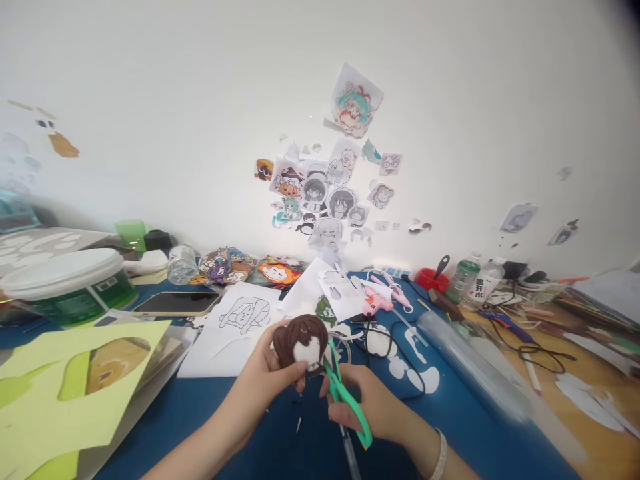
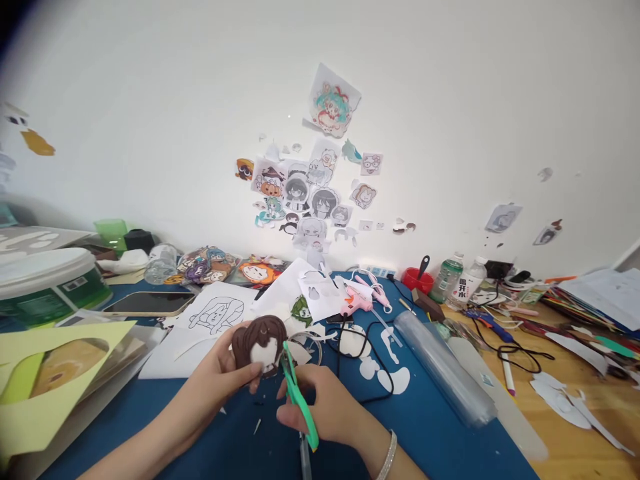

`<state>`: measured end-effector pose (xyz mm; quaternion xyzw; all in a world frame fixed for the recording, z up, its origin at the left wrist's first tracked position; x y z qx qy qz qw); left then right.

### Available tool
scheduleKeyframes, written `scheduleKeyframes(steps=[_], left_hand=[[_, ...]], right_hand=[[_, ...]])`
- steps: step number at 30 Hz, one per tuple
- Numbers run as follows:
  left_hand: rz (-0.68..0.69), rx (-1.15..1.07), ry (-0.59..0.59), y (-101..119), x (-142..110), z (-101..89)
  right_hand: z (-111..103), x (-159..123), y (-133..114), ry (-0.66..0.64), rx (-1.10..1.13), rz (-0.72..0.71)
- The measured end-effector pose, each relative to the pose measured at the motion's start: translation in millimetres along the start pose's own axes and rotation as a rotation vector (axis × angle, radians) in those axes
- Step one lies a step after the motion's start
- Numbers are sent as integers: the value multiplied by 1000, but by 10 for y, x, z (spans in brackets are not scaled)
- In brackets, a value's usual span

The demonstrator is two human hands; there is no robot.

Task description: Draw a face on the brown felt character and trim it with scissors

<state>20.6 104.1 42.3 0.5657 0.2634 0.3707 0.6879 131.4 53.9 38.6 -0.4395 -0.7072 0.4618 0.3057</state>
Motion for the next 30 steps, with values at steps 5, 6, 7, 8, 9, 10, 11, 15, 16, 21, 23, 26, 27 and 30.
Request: scheduleKeyframes(steps=[5, 6, 7, 8, 9, 10, 11, 15, 16, 21, 23, 26, 27, 30], left_hand=[[-25, 19, -23, -31, -22, 50], [-27, 19, -35, -52, -16, 64], [-28, 20, -47, -75, -6, 74], [-29, 20, -57, -97, 5, 79], [-29, 22, -65, -115, 17, 79], [-29, 24, -71, -129, 28, 77], [-30, 26, -77, -139, 37, 76], [-30, 31, -74, -130, 38, 77], [-30, 31, -69, -120, 32, 79], [-33, 33, -66, -92, 11, 90], [-33, 33, -70, -96, 9, 84], [-34, 25, -79, -106, 4, 78], [-35, 22, -84, -106, 1, 80], [-29, 18, -95, -90, -5, 89]], right_hand=[[61, -6, -86, 10, -115, -46], [69, -7, -94, 11, -132, -55], [70, -9, -98, 16, -152, -60], [69, -13, -99, 21, -172, -61], [69, -16, -97, 21, -186, -59], [70, -19, -96, 20, -197, -56], [69, -21, -96, 19, -208, -52], [53, -14, -86, 35, -262, -33], [45, -10, -82, 47, -277, -34], [7, 3, -50, 131, -284, -53], [6, 4, -31, 150, -254, -50], [12, 1, -43, 163, -223, -67], [13, -2, -52, 166, -218, -75], [8, -9, -63, 176, -213, -84]])
Point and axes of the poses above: each hand's wrist, its own x-axis towards the middle knuckle, its own z-axis out of the palm, y = z × x, the point moved 10 cm from there along x, towards the middle knuckle, and after that the axes turned 9 degrees about -y, right-handed, at the moved point
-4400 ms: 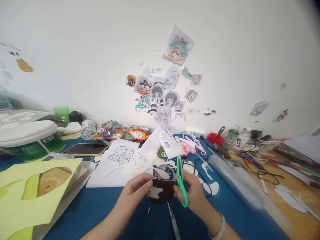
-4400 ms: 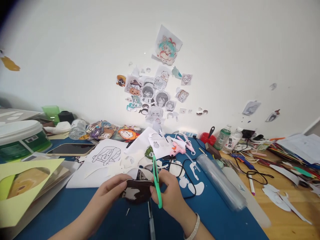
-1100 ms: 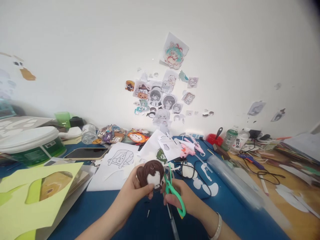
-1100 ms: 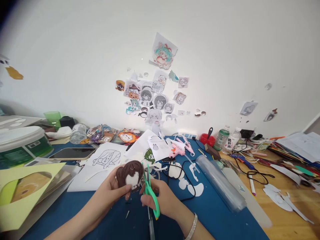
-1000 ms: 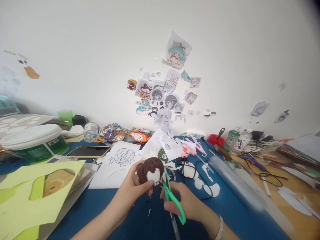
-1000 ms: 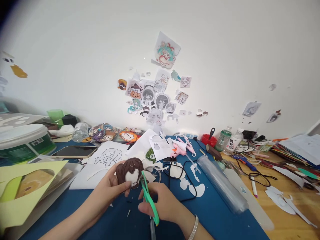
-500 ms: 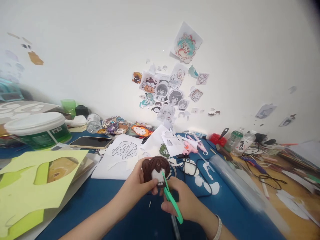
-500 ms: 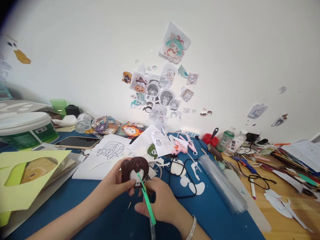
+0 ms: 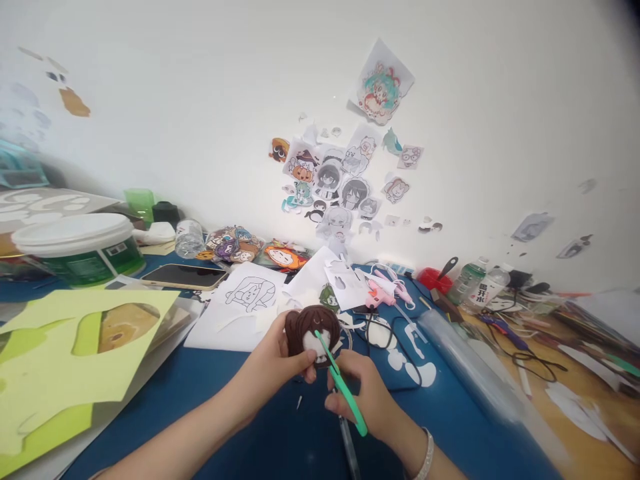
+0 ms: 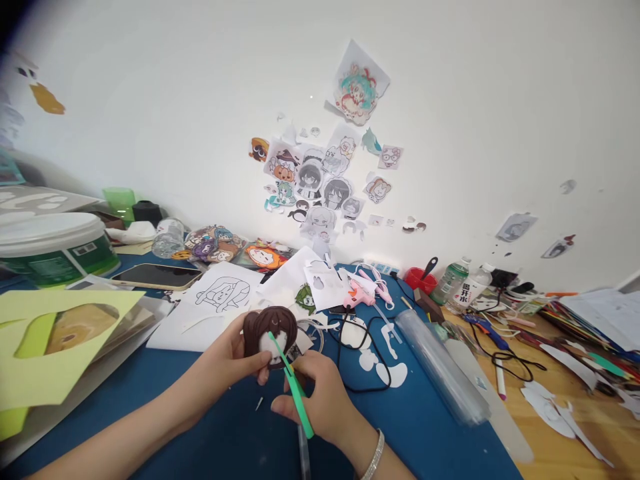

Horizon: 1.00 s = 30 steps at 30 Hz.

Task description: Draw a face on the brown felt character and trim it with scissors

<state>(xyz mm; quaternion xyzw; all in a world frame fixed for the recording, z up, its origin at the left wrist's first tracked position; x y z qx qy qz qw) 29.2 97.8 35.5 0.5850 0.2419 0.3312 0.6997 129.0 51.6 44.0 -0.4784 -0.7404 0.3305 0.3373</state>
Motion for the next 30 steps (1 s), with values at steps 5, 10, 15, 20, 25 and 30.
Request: scheduleKeyframes(steps=[5, 10, 15, 20, 25, 30], left_hand=[[28, 29, 2, 12, 11, -6], [34, 65, -28, -28, 21, 15], [40, 70, -51, -5, 25, 31], [38, 70, -63, -6, 29, 33], [25, 67, -73, -16, 24, 34], [24, 84, -78, 7, 14, 42]], right_hand=[[23, -2, 18, -32, -36, 38], [71, -12, -95, -84, -22, -37], [55, -31, -83, -38, -32, -48], [42, -38, -28, 10, -65, -50], [17, -45, -7, 47, -62, -56], [8, -27, -46, 34, -42, -48]])
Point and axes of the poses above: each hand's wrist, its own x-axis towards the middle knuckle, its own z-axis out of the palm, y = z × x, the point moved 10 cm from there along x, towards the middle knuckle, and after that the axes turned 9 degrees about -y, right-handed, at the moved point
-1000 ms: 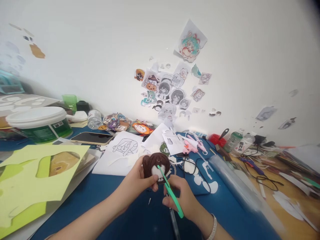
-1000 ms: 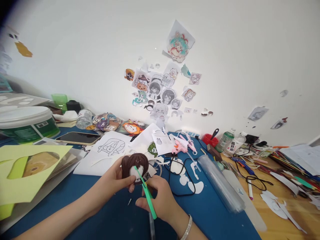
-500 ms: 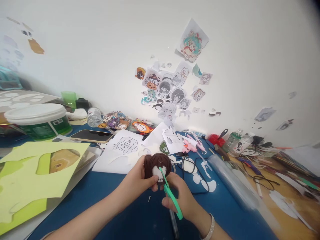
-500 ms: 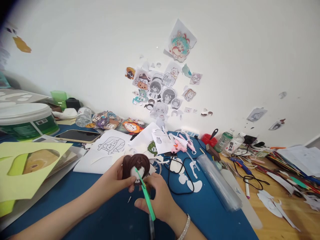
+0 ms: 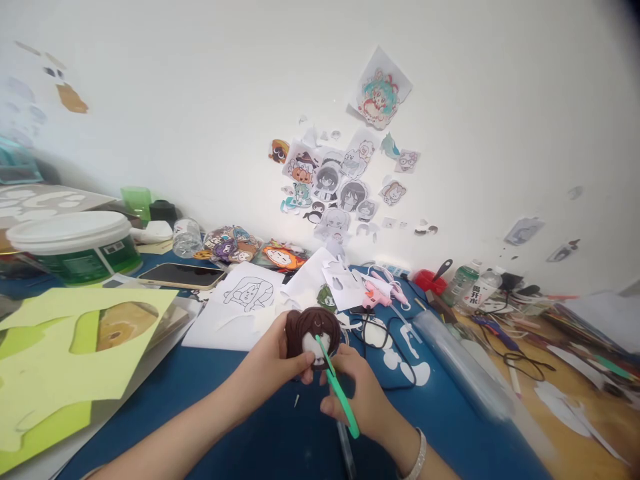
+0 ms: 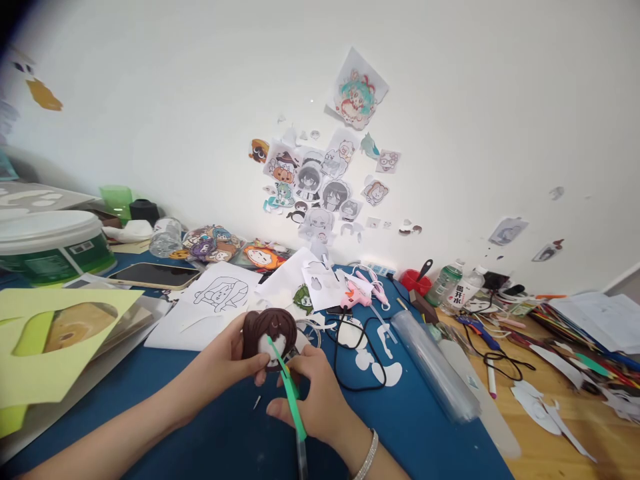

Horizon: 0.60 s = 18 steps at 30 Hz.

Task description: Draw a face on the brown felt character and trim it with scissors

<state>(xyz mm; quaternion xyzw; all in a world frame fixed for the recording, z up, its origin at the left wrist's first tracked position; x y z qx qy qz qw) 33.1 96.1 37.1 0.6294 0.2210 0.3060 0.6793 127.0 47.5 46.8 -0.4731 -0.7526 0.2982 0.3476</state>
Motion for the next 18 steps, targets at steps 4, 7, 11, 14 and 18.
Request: scheduleKeyframes(steps=[4, 7, 11, 14, 18], left_hand=[[-1, 19, -2, -3, -4, 12], [-5, 23, -7, -15, -1, 16], [-2, 17, -5, -18, 8, 3], [-1, 8, -4, -23, 10, -7], [-12, -11, -9, -41, 14, -15]], right_hand=[[91, 31, -124, -99, 38, -78], [87, 29, -134, -76, 38, -93], [72, 12, -67, -23, 9, -61], [54, 0, -34, 9, -13, -33], [17, -18, -23, 51, -16, -14]])
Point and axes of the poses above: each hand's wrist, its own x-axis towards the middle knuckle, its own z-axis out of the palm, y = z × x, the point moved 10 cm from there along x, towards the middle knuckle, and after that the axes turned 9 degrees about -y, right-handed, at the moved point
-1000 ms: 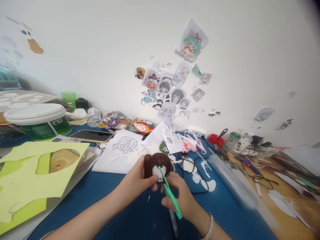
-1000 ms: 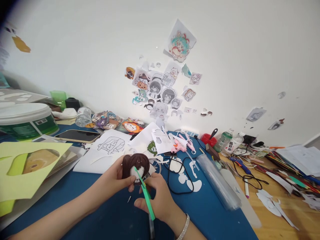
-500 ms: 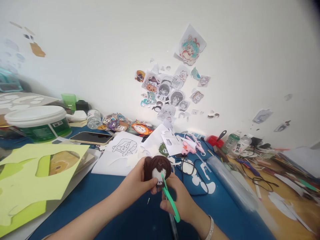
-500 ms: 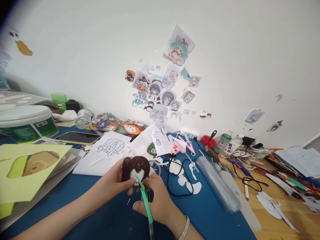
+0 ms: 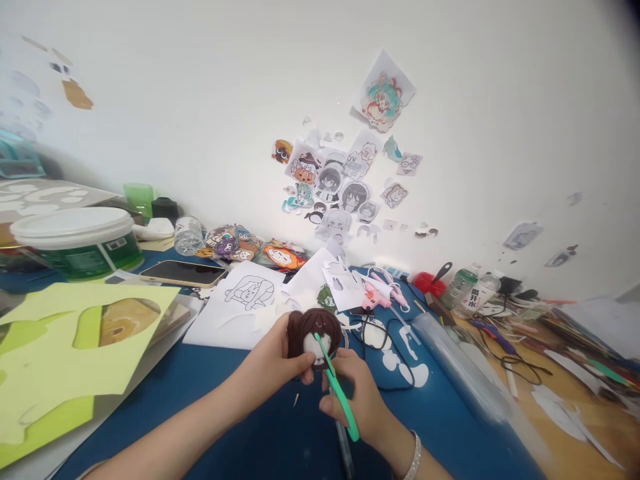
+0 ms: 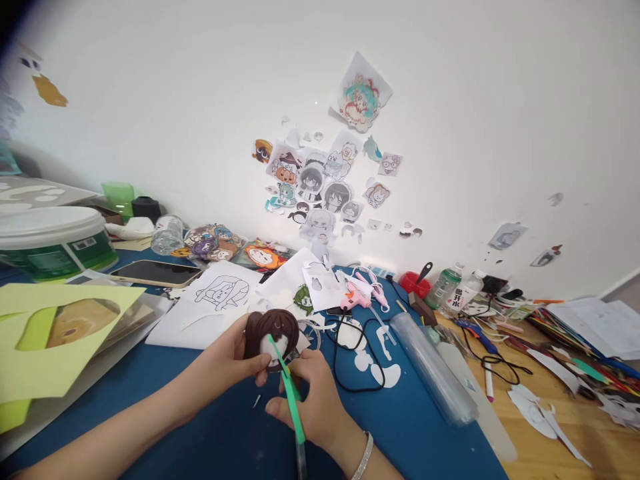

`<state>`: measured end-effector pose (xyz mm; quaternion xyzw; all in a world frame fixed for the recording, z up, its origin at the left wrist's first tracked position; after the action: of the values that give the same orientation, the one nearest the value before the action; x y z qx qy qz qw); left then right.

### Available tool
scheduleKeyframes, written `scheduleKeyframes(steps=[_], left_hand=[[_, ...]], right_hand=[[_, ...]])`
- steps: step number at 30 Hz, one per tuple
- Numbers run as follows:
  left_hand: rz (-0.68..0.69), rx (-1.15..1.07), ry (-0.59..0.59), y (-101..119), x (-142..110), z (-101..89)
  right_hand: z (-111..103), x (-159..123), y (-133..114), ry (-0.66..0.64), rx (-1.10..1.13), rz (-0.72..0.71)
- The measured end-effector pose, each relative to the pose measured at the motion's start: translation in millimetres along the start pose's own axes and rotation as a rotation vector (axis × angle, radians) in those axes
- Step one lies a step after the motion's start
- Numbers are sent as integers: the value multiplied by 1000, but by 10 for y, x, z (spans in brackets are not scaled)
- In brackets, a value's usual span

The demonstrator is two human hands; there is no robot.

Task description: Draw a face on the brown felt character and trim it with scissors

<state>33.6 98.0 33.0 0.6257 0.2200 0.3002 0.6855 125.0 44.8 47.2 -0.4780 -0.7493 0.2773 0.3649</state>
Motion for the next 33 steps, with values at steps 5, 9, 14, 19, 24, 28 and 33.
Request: scheduleKeyframes(steps=[5, 9, 14, 19, 24, 28, 33], left_hand=[[9, -47, 32, 33, -8, -23], [20, -120, 78, 45, -40, 23], [9, -199, 127, -42, -75, 88], [-44, -180, 166, -6, -105, -46], [-145, -98, 104, 73, -116, -76], [-160, 10, 163, 118, -147, -85], [-154, 46, 187, 162, -169, -42]], right_hand=[[-37, 18, 3, 11, -2, 14], [18, 43, -49, -32, 79, -30], [41, 2, -81, 17, 146, -79], [-57, 26, -111, -26, 102, -60], [-42, 51, -95, -162, 108, -29], [13, 16, -83, -204, 137, -25], [3, 6, -117, -150, 121, -32]])
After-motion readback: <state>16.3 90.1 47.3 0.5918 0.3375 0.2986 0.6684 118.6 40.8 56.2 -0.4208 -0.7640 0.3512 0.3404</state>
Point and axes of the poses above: each hand's wrist, its own x-axis towards the middle knuckle, its own z-axis out of the palm, y = z × x, the point moved 10 cm from there along x, towards the middle knuckle, and after that the axes turned 9 degrees about -y, right-handed, at the moved point
